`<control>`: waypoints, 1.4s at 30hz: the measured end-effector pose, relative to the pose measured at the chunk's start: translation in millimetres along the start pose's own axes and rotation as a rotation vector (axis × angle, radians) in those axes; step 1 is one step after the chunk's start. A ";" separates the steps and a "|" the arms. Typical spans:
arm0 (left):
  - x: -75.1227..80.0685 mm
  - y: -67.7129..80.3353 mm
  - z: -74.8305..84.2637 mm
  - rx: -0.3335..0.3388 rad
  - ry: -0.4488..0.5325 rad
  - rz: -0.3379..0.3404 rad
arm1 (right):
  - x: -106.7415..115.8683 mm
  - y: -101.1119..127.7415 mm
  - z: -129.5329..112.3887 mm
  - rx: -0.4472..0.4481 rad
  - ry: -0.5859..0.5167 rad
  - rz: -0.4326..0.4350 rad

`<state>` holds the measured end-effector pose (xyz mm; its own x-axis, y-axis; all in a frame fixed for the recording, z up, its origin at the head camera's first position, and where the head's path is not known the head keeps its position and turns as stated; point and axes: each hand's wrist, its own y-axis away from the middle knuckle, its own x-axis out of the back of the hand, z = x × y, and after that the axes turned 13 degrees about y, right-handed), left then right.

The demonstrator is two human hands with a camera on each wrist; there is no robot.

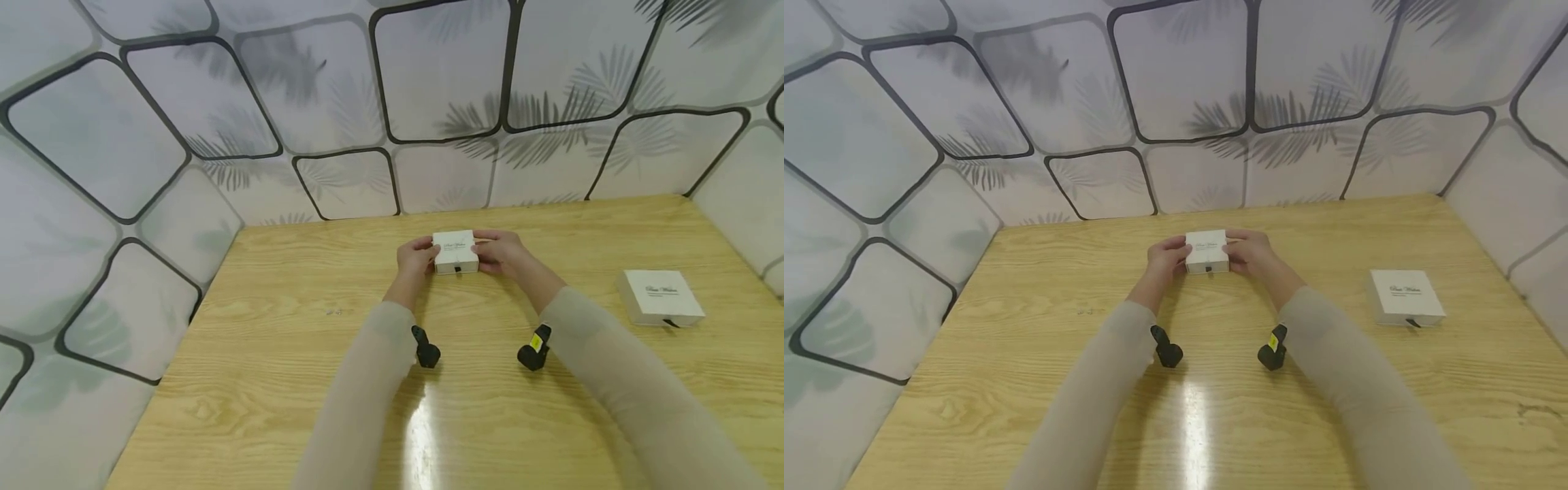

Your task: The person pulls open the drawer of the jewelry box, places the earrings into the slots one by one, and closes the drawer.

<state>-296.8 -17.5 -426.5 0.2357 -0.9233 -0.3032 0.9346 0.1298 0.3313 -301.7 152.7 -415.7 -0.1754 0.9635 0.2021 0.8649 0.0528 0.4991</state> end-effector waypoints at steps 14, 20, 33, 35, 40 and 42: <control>9.2 0.6 6.7 0.083 -0.176 -0.148 | -5.3 14.4 2.9 0.079 0.115 0.046; 5.5 -2.4 11.1 0.072 -0.191 -0.188 | -5.7 11.1 -0.4 0.067 0.084 0.073; 3.2 -3.6 -5.5 -0.050 -0.125 -0.094 | -3.7 0.3 3.1 0.033 -0.007 0.069; 0.9 -4.9 -4.8 -0.037 -0.089 -0.077 | -4.2 -1.6 2.0 0.029 -0.009 0.080; -2.4 -9.3 1.3 0.019 -0.034 -0.082 | -5.6 -4.4 -2.6 0.020 -0.016 0.109; -2.7 -10.0 3.6 0.034 -0.027 -0.090 | -6.4 -4.9 -4.2 0.015 -0.012 0.117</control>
<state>-307.7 -17.7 -425.7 0.1434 -0.9403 -0.3086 0.9420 0.0340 0.3339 -306.7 145.1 -415.9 -0.0670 0.9664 0.2481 0.8863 -0.0566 0.4596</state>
